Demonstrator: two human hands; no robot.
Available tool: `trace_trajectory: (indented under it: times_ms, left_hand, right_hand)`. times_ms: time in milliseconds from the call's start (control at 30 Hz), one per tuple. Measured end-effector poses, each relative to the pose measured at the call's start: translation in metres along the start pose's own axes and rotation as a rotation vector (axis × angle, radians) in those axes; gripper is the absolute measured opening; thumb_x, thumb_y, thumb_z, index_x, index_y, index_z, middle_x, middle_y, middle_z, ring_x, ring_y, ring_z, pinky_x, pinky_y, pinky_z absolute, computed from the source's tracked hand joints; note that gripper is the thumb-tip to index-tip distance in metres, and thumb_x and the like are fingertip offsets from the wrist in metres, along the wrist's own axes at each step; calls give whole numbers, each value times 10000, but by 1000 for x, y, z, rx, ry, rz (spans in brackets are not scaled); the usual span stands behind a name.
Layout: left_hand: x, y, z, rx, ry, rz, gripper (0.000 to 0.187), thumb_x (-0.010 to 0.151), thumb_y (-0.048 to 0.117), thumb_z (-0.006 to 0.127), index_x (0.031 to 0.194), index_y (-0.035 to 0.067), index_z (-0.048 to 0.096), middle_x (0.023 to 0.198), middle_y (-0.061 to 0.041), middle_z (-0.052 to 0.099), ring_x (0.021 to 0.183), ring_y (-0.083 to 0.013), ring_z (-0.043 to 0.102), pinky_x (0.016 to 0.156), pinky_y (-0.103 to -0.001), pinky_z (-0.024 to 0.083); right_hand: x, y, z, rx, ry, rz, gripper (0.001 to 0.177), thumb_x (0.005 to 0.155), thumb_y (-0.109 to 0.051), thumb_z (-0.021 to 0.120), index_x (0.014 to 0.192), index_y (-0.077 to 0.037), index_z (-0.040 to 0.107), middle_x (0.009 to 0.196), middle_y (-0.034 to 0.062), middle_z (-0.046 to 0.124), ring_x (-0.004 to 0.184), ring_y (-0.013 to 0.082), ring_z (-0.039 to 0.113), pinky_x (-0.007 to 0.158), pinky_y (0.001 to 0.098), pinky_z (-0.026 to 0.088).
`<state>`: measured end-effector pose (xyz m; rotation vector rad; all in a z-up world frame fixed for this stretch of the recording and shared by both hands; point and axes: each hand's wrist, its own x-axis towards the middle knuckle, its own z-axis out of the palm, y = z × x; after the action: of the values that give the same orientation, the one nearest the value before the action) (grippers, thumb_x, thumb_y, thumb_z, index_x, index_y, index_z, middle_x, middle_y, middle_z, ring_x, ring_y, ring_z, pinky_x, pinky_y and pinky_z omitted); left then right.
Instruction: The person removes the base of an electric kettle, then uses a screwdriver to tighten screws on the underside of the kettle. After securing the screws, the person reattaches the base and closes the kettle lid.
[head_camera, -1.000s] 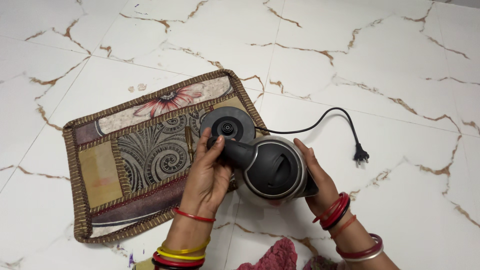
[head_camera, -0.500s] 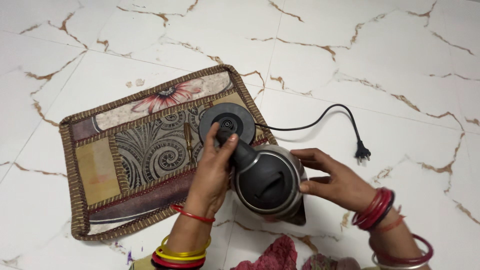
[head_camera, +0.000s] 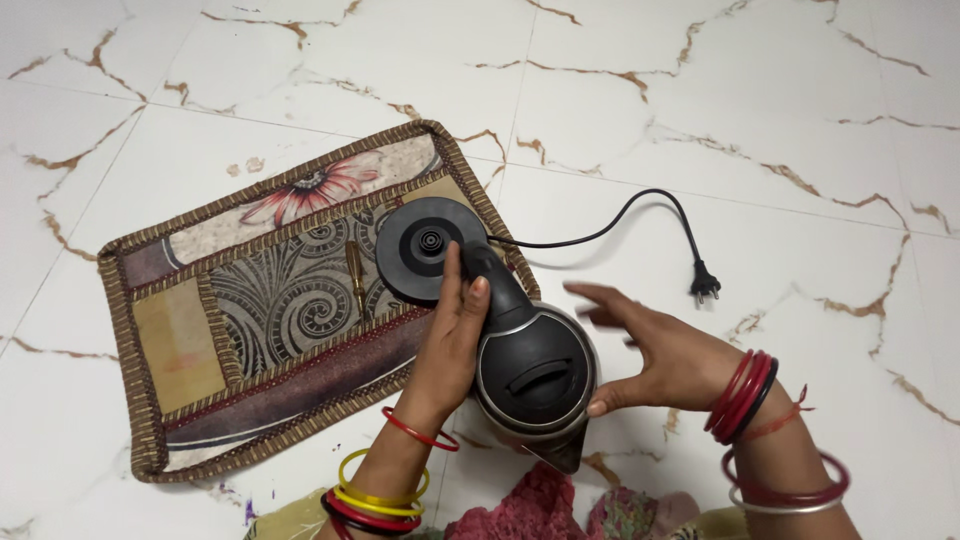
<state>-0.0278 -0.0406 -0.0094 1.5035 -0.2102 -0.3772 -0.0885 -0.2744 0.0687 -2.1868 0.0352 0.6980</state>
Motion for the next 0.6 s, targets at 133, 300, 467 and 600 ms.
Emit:
trace_trajectory:
  times_ms: [133, 300, 467, 600]
  left_hand:
    - [-2, 1, -2, 170, 54, 7, 857, 991, 605, 389, 1631, 67, 198, 1559, -238, 492, 1435, -320, 513, 1125, -341, 401]
    - [-5, 2, -6, 159, -47, 34, 890, 995, 652, 321, 1645, 83, 107, 1623, -250, 354, 1513, -349, 354, 1174, -365, 313]
    - [-1, 5, -25, 202, -194, 115, 957, 979, 739, 209, 1646, 66, 75, 1694, -248, 218, 1574, -353, 208, 1224, -373, 206]
    - [1, 10, -33, 218, -239, 110, 1029, 926, 808, 183, 1647, 75, 142, 1661, -240, 312, 1550, -343, 312, 1224, -374, 236]
  right_hand:
    - [0, 0, 8, -90, 75, -338, 1369, 512, -453, 982, 1581, -176, 171, 1684, 169, 278, 1507, 344, 269, 1183, 472, 288]
    - [1, -7, 19, -72, 61, -445, 1242, 563, -403, 985, 1575, -162, 307, 1632, 153, 367, 1492, 321, 369, 1184, 446, 341]
    - [5, -10, 27, -76, 176, -538, 1141, 514, -434, 993, 1492, -149, 479, 1519, 109, 540, 1399, 278, 538, 1139, 414, 440]
    - [8, -7, 32, -49, 325, -608, 1062, 524, -551, 941, 1420, -119, 568, 1441, 114, 622, 1335, 270, 617, 1104, 401, 495]
